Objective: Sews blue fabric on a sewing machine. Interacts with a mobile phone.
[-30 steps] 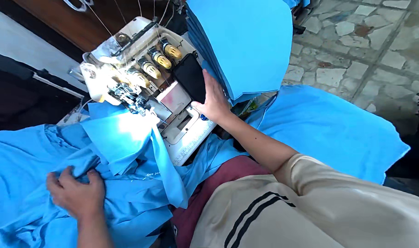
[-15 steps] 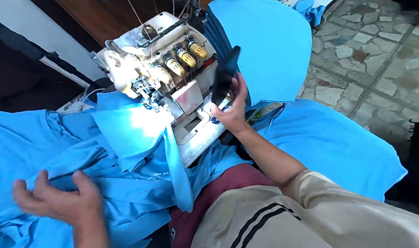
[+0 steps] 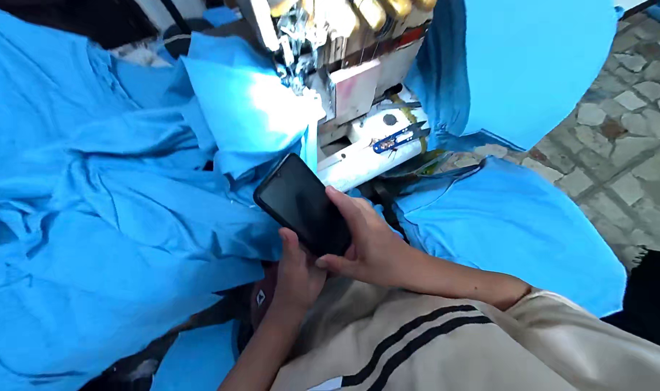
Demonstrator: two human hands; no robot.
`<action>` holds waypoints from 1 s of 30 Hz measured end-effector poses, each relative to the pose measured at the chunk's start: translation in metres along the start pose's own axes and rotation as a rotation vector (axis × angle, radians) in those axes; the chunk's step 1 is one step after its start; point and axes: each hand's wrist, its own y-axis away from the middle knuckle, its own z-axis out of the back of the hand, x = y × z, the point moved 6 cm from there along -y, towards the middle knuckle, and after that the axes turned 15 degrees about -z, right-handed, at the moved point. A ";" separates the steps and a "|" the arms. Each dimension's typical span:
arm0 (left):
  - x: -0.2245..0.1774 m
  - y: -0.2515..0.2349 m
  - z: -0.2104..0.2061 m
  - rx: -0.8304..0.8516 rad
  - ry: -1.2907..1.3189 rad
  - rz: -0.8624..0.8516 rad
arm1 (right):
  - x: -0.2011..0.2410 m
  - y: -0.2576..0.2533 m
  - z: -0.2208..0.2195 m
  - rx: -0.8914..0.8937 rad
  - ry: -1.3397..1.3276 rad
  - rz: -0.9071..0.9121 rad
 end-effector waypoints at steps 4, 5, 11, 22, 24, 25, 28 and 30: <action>-0.005 0.002 0.012 0.081 0.271 0.084 | -0.011 0.008 0.010 0.076 -0.154 0.080; -0.007 0.002 0.014 0.105 0.314 0.085 | -0.016 0.010 0.014 0.060 -0.188 0.107; -0.013 -0.002 0.020 0.153 0.438 0.119 | -0.020 0.039 0.030 -0.140 -0.039 0.373; -0.018 -0.011 0.014 0.207 0.467 0.105 | -0.012 0.046 0.013 -0.090 0.037 0.521; -0.018 -0.011 0.015 0.198 0.442 0.095 | -0.012 0.045 0.013 -0.087 0.052 0.512; -0.018 -0.012 0.015 0.199 0.425 0.092 | -0.012 0.044 0.014 -0.092 0.044 0.515; -0.017 -0.013 0.016 0.210 0.417 0.099 | -0.009 0.044 0.018 -0.122 0.034 0.524; -0.017 -0.014 0.015 0.220 0.434 0.112 | -0.010 0.043 0.017 -0.130 0.020 0.518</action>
